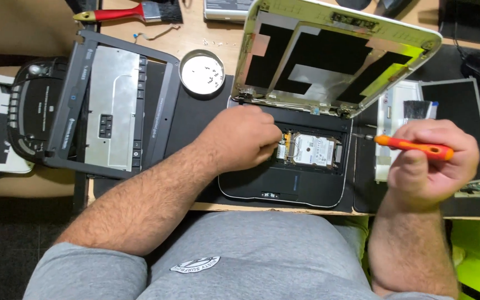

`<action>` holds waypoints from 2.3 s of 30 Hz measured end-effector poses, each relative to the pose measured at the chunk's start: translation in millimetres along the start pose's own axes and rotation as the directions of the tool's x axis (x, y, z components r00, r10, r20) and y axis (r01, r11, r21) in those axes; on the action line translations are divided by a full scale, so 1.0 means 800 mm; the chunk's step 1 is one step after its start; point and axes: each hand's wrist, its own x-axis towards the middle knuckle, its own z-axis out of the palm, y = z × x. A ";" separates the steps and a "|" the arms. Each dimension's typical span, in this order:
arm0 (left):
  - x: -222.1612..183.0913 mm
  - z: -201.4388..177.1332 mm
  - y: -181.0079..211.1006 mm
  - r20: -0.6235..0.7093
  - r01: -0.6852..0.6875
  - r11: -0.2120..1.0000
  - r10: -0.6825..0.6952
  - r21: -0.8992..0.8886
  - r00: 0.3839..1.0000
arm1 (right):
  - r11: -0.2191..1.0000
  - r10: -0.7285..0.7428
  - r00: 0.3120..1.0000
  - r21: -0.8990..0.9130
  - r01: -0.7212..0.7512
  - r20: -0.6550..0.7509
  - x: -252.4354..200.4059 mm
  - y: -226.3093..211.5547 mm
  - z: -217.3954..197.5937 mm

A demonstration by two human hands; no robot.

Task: Installing a hard drive into a laptop, connecting internal cables, and securing it with screws.

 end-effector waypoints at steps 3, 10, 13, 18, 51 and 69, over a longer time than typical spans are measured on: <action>-0.002 0.009 -0.005 -0.051 -0.074 0.997 0.074 0.018 0.996 | 0.991 -0.133 0.981 0.046 0.127 0.140 0.022 0.011 0.042; -0.009 -0.054 -0.004 0.122 -0.012 1.000 0.009 0.024 0.992 | 0.940 -0.341 0.843 0.162 0.301 0.415 0.038 0.043 0.092; -0.027 -0.083 -0.021 -0.254 0.308 0.942 -0.332 -0.131 0.909 | 0.963 -0.268 0.855 0.124 0.237 0.444 0.021 0.050 0.086; -0.044 -0.111 -0.055 -0.294 0.663 0.748 -0.638 -0.019 0.712 | 0.988 -0.140 0.890 0.126 0.094 0.434 0.011 0.052 0.077; -0.052 -0.084 -0.089 0.046 0.593 0.772 -0.617 0.230 0.786 | 0.995 -0.051 0.896 0.097 0.009 0.441 -0.012 0.069 0.074; -0.051 -0.039 -0.106 -0.186 0.441 0.857 -0.403 0.268 0.896 | 0.996 -0.041 0.874 0.089 -0.002 0.484 -0.002 0.056 0.079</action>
